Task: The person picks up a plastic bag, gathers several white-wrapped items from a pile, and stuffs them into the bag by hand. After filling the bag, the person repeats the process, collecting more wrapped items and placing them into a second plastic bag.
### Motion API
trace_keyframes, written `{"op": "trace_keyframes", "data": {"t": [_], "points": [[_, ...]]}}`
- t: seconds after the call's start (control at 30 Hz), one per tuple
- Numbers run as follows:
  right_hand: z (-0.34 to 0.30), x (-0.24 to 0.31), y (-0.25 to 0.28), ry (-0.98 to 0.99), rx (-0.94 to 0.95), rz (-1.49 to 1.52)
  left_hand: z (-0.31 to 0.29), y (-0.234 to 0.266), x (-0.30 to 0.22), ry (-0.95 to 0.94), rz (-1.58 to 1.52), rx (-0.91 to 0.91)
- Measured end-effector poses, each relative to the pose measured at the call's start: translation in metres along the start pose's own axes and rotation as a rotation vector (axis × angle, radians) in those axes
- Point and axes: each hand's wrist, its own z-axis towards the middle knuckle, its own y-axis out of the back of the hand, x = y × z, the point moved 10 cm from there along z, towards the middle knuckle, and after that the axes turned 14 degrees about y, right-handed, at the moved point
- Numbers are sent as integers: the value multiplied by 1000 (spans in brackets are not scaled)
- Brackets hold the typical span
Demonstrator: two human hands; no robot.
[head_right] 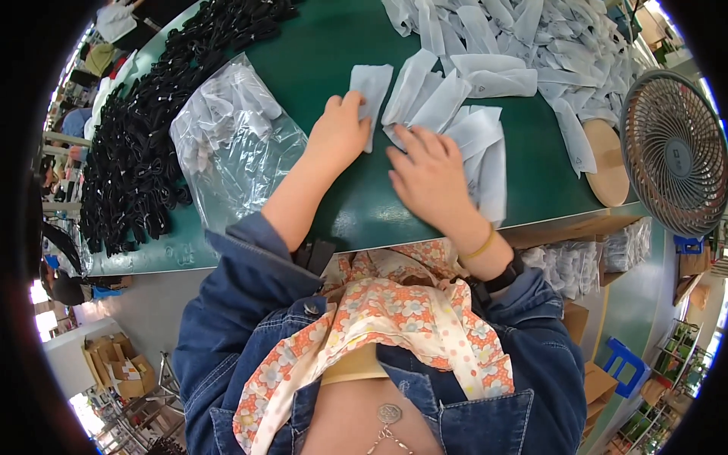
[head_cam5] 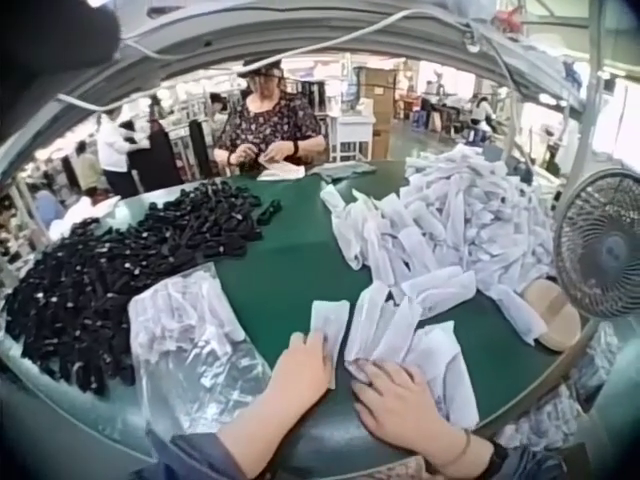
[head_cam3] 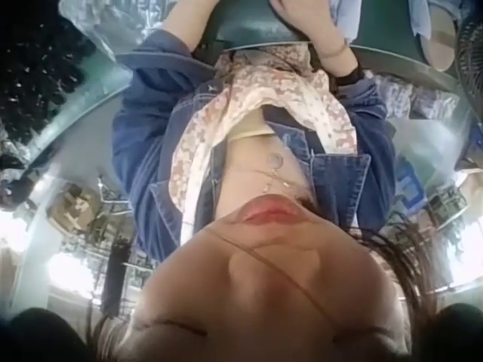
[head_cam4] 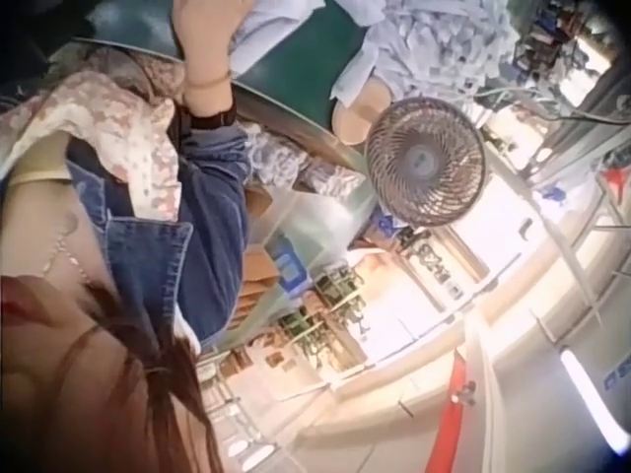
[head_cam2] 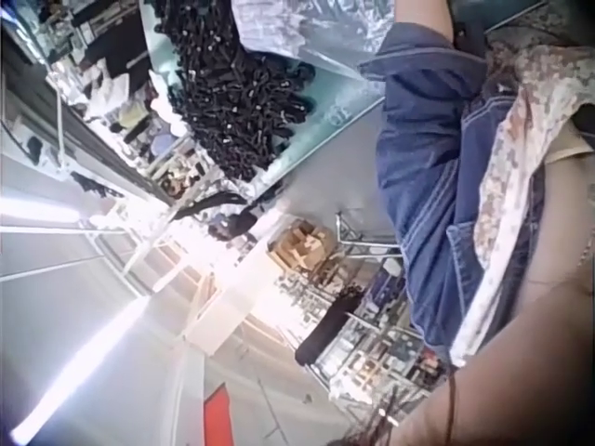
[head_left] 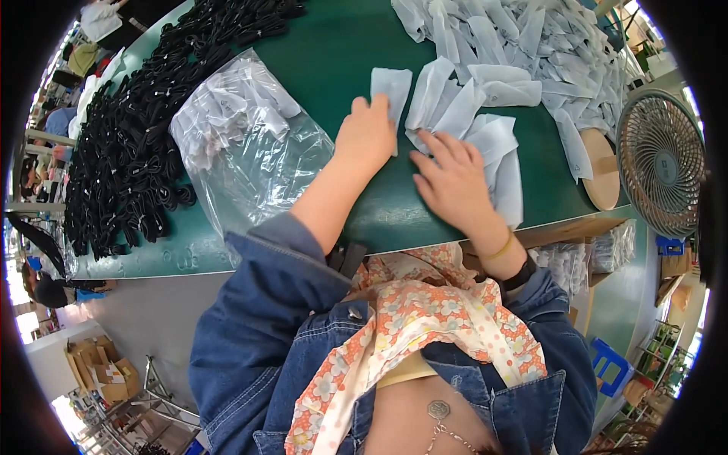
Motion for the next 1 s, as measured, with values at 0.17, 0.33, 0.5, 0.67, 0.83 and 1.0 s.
{"op": "trace_keyframes", "data": {"t": [0.17,0.33,0.5,0.67,0.83,1.0], "points": [[1,-63,12,-147,-27,79,-30,4,13,-7,-87,126],[49,-86,2,-267,-183,-115,-38,0,11,40,-54,152],[35,-57,-24,-243,65,-244,-50,10,18,50,-193,195],[0,0,-19,-239,-43,317,-70,2,39,154,-361,322],[-7,8,-15,-230,-71,576,-77,-1,32,80,-618,170],[-7,8,-19,-218,-89,837,-88,26,1,-253,-387,-98]]}}
